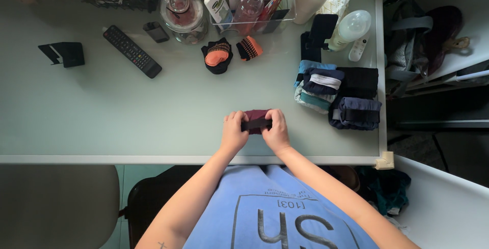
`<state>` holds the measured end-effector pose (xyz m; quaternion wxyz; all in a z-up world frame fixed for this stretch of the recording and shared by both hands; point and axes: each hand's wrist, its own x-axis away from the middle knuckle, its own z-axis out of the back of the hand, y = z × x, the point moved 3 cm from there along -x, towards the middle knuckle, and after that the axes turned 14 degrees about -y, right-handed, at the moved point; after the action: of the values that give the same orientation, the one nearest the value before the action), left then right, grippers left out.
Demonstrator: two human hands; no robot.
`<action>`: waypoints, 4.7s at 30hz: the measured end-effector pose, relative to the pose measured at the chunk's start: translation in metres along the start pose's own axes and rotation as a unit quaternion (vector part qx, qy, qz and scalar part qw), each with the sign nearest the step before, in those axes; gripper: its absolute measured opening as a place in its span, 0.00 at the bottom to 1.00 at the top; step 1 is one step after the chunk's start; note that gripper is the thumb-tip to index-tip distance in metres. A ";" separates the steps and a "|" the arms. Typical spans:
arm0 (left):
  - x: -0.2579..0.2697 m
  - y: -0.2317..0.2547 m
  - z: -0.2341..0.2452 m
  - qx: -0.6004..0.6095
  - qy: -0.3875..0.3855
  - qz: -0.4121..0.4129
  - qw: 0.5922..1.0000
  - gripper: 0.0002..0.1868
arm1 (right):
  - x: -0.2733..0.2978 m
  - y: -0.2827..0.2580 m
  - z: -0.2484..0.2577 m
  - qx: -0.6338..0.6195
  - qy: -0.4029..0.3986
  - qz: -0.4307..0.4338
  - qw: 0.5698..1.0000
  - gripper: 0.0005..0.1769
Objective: Folding multiple pairs of underwear on a table and stacking them.
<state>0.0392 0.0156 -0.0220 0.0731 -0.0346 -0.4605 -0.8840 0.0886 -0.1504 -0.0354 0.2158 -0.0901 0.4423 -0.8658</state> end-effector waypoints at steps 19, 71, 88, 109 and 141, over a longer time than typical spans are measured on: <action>0.021 0.021 0.019 -0.135 0.049 -0.021 0.989 0.25 | -0.019 -0.017 0.031 0.099 -0.119 0.077 0.985 0.24; -0.033 0.145 -0.067 0.160 -0.454 0.002 0.876 0.22 | 0.015 0.182 0.303 -0.207 0.144 -0.196 0.948 0.22; -0.044 0.137 -0.194 -0.102 -0.510 -0.071 0.851 0.10 | 0.238 0.158 0.229 0.166 0.408 -0.088 0.893 0.13; -0.050 0.136 -0.227 -0.337 -0.454 -0.018 0.825 0.16 | 0.425 0.407 0.239 0.138 0.380 -0.556 0.726 0.12; -0.044 0.202 0.081 0.312 -0.404 -0.009 0.860 0.12 | 0.039 -0.046 0.313 -0.336 0.102 -0.028 0.936 0.23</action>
<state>0.1145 -0.0281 0.1818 -0.1203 -0.3595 -0.7017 -0.6033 0.1487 -0.3724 0.1854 0.1025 -0.0805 0.7245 -0.6769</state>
